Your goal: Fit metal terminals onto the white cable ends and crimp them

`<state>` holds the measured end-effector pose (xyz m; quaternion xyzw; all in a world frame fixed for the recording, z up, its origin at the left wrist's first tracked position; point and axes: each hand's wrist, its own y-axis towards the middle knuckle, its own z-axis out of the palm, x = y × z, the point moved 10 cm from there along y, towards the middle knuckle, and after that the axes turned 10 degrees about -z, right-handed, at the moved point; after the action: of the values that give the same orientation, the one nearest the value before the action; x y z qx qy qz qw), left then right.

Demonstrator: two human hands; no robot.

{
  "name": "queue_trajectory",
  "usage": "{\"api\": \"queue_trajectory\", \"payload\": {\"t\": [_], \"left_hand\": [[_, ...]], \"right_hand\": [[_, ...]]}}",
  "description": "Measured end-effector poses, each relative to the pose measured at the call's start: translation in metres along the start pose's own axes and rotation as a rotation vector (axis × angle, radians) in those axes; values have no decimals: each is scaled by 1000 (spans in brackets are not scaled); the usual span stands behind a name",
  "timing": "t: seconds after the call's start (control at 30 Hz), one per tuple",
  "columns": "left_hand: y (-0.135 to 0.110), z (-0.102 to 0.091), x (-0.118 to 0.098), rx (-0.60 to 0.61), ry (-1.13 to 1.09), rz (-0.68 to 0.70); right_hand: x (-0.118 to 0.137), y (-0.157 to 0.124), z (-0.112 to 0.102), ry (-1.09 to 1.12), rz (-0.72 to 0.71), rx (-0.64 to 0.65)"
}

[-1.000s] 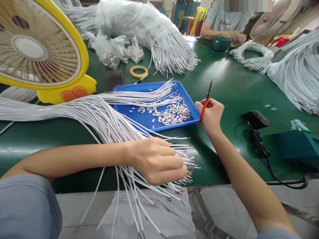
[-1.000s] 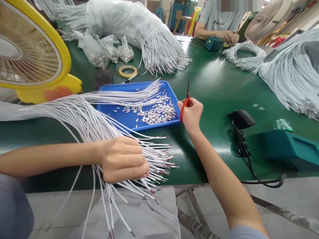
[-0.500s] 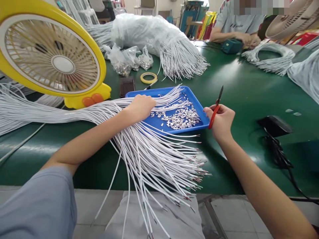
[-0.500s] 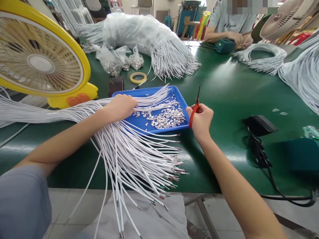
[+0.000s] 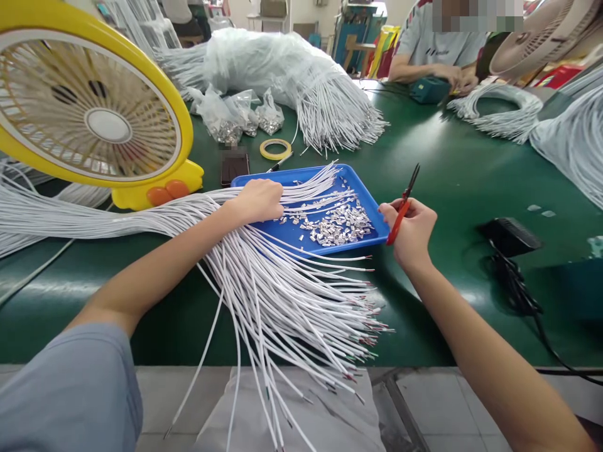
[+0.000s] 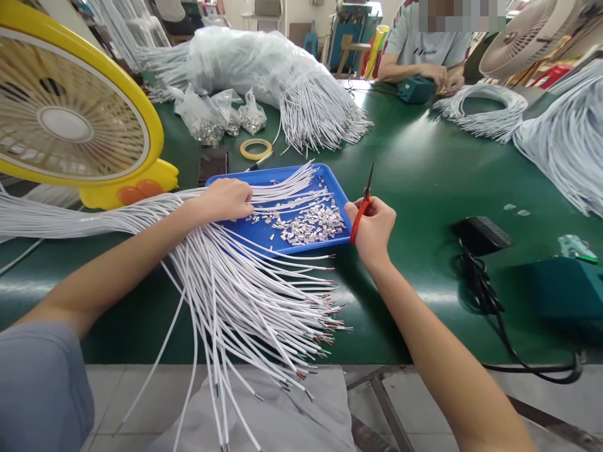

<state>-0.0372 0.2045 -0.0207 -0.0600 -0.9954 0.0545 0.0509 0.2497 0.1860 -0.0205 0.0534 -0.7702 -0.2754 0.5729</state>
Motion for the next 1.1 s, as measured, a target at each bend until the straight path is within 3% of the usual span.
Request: {"api": "queue_trajectory", "payload": {"t": [0.1,0.2,0.33,0.5,0.87,1.1], "left_hand": [[2,-14,3,-95,-218,-19],[-8,-31,-15,-165,-493,123],[-38,-32,-62,-24,-797,427],[-70,-13,-104,69,-724,656],[-102,8,-124,258,-454,725],[-134,28,-139,594,-471,858]], "right_hand": [[4,-1,-1,1,-7,-6],[5,-1,-2,7,-3,-22],[4,-1,-2,34,-12,-36],[3,-1,0,71,-36,-24],[9,-5,6,74,-54,2],[10,-7,10,60,-52,38]]}}
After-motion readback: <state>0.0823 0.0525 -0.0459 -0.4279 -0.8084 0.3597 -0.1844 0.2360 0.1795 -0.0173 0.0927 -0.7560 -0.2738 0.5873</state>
